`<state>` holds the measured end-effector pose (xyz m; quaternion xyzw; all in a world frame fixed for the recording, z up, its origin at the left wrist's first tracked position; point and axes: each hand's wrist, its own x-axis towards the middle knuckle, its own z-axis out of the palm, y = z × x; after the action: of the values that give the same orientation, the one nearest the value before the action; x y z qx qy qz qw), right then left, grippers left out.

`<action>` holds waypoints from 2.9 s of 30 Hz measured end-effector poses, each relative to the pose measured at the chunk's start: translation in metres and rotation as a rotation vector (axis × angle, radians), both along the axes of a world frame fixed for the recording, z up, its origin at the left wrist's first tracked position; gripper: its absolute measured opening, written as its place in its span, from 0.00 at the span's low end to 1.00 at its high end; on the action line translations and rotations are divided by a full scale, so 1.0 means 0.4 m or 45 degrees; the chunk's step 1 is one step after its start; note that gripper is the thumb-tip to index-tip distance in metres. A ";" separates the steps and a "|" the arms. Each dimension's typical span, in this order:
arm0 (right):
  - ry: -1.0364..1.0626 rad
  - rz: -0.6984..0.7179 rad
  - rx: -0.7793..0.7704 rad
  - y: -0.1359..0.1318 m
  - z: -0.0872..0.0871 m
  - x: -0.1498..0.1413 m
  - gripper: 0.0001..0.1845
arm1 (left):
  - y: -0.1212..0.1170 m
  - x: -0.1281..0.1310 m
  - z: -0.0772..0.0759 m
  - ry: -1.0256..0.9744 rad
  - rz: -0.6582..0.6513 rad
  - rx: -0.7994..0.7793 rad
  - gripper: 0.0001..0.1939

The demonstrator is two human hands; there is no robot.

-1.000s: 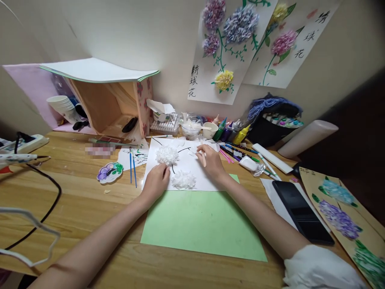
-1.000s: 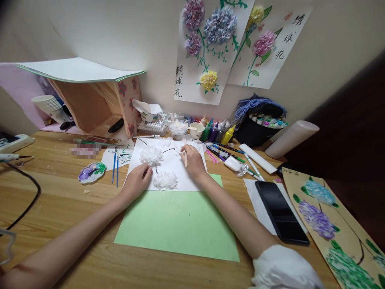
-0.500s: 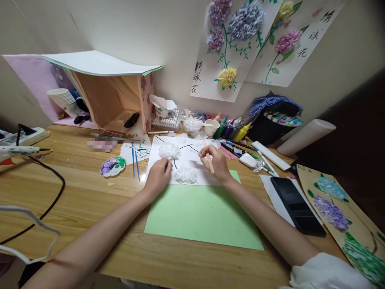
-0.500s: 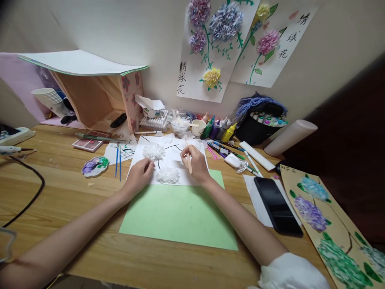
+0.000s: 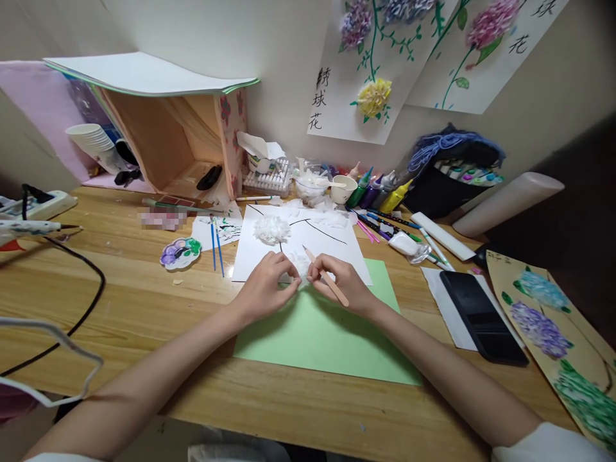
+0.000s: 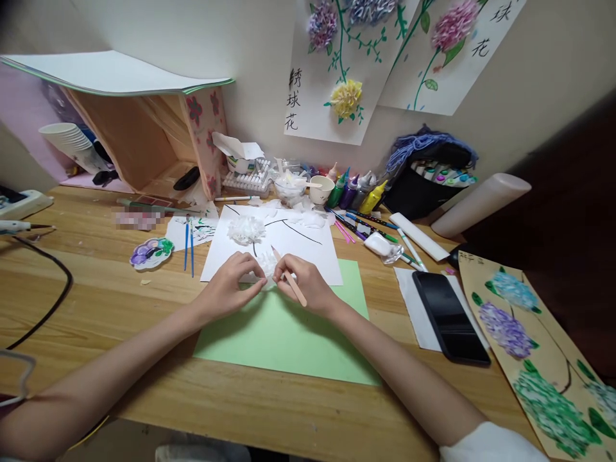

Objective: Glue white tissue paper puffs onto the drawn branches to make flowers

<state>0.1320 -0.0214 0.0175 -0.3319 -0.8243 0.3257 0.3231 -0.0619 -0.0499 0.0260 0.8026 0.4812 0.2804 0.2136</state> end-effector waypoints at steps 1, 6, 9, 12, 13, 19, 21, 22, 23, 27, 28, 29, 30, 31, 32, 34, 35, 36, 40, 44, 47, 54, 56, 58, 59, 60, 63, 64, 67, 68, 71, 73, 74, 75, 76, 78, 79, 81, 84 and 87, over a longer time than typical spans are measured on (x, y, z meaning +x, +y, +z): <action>-0.005 -0.017 0.023 0.000 -0.003 -0.003 0.03 | 0.001 -0.001 -0.002 0.013 0.008 -0.017 0.05; 0.094 -0.079 0.230 -0.016 -0.020 0.003 0.13 | 0.004 -0.005 -0.011 0.110 0.101 -0.065 0.05; 0.233 0.095 0.368 -0.025 -0.035 0.012 0.21 | 0.004 -0.005 -0.015 0.156 0.179 -0.035 0.05; 0.219 0.178 0.442 -0.026 -0.046 0.012 0.21 | 0.006 -0.006 -0.016 0.193 0.227 -0.014 0.06; 0.187 0.183 0.448 -0.025 -0.048 0.010 0.20 | 0.007 -0.006 -0.016 0.202 0.238 -0.014 0.06; 0.068 0.186 0.424 -0.020 -0.048 -0.002 0.19 | 0.008 -0.002 -0.013 0.219 0.295 -0.054 0.09; 0.033 0.186 0.390 -0.019 -0.048 -0.003 0.19 | 0.006 -0.001 -0.014 0.223 0.308 -0.061 0.09; 0.010 0.185 0.372 -0.018 -0.049 -0.004 0.19 | 0.005 0.000 -0.014 0.226 0.311 -0.059 0.09; -0.012 0.183 0.355 -0.017 -0.050 -0.005 0.19 | 0.005 0.001 -0.014 0.228 0.311 -0.056 0.09; -0.062 0.163 0.306 -0.013 -0.056 -0.009 0.19 | 0.012 -0.005 -0.013 0.240 0.328 -0.063 0.11; -0.065 0.159 0.292 -0.012 -0.057 -0.010 0.19 | 0.017 -0.009 -0.014 0.235 0.345 -0.079 0.11; -0.064 0.153 0.276 -0.011 -0.058 -0.011 0.19 | 0.023 -0.014 -0.016 0.226 0.370 -0.101 0.11; -0.060 0.149 0.262 -0.011 -0.059 -0.011 0.20 | 0.030 -0.020 -0.019 0.216 0.398 -0.125 0.11; -0.054 0.145 0.249 -0.010 -0.059 -0.012 0.20 | 0.036 -0.025 -0.023 0.207 0.423 -0.149 0.11; -0.047 0.143 0.236 -0.010 -0.059 -0.012 0.20 | 0.042 -0.029 -0.026 0.202 0.440 -0.167 0.10; -0.032 0.141 0.202 -0.008 -0.056 -0.014 0.20 | 0.051 -0.036 -0.032 0.211 0.441 -0.179 0.10; -0.029 0.140 0.173 -0.007 -0.052 -0.017 0.20 | 0.054 -0.037 -0.034 0.222 0.430 -0.178 0.10; -0.032 0.134 0.131 -0.005 -0.046 -0.021 0.20 | 0.055 -0.038 -0.035 0.236 0.417 -0.175 0.10; -0.076 0.014 -0.137 0.012 -0.006 -0.057 0.23 | 0.055 -0.035 -0.035 0.279 0.403 -0.167 0.10; -0.094 -0.092 -0.291 0.036 0.038 -0.101 0.26 | 0.054 -0.034 -0.036 0.293 0.396 -0.153 0.11; -0.039 -0.088 -0.300 0.042 0.052 -0.106 0.28 | 0.055 -0.036 -0.039 0.299 0.382 -0.135 0.11; 0.106 -0.152 -0.267 0.011 0.034 -0.049 0.27 | 0.058 -0.036 -0.043 0.286 0.380 -0.140 0.11; 0.068 -0.123 -0.250 0.006 0.024 -0.045 0.27 | 0.057 -0.035 -0.043 0.292 0.382 -0.140 0.11; 0.043 -0.106 -0.256 0.005 0.015 -0.049 0.27 | 0.057 -0.034 -0.043 0.302 0.381 -0.140 0.11; 0.037 -0.104 -0.261 0.005 0.012 -0.053 0.27 | 0.056 -0.033 -0.043 0.304 0.380 -0.140 0.11; 0.033 -0.103 -0.267 0.006 0.009 -0.056 0.27 | 0.056 -0.033 -0.042 0.305 0.379 -0.139 0.11; 0.036 -0.098 -0.270 0.007 0.008 -0.063 0.27 | 0.056 -0.035 -0.043 0.300 0.374 -0.130 0.11; 0.047 -0.099 -0.263 0.007 0.009 -0.063 0.27 | 0.056 -0.035 -0.043 0.300 0.375 -0.128 0.11; 0.075 -0.104 -0.208 0.005 0.014 -0.060 0.28 | 0.056 -0.036 -0.043 0.308 0.374 -0.133 0.11; 0.075 -0.096 -0.190 0.005 0.014 -0.059 0.28 | 0.056 -0.036 -0.043 0.312 0.374 -0.135 0.11; 0.044 -0.062 -0.189 0.004 0.011 -0.058 0.28 | 0.056 -0.034 -0.042 0.317 0.372 -0.130 0.11; 0.037 -0.065 -0.217 0.006 0.005 -0.061 0.28 | 0.056 -0.033 -0.042 0.313 0.372 -0.127 0.11; 0.040 -0.075 -0.226 0.007 0.002 -0.062 0.28 | 0.055 -0.033 -0.043 0.311 0.371 -0.124 0.11; 0.045 -0.087 -0.233 0.009 0.000 -0.064 0.27 | 0.055 -0.033 -0.043 0.310 0.369 -0.123 0.11; 0.052 -0.098 -0.239 0.011 -0.002 -0.067 0.27 | 0.055 -0.033 -0.044 0.310 0.367 -0.121 0.11; 0.060 -0.121 -0.254 0.014 -0.003 -0.071 0.27 | 0.056 -0.034 -0.045 0.312 0.364 -0.120 0.11; 0.065 -0.131 -0.267 0.016 -0.002 -0.073 0.27 | 0.056 -0.035 -0.045 0.313 0.364 -0.120 0.11; 0.090 -0.152 -0.295 0.018 0.000 -0.077 0.27 | 0.056 -0.035 -0.046 0.317 0.365 -0.121 0.11; 0.149 -0.182 -0.321 0.018 0.003 -0.084 0.27 | 0.056 -0.035 -0.046 0.327 0.365 -0.123 0.11; 0.197 -0.215 -0.329 0.018 0.002 -0.090 0.27 | 0.055 -0.034 -0.046 0.340 0.365 -0.124 0.11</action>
<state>0.0959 -0.0141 0.0182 -0.4129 -0.7173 0.4252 0.3663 -0.0756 -0.0277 0.0077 0.7447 0.6276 0.1753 0.1443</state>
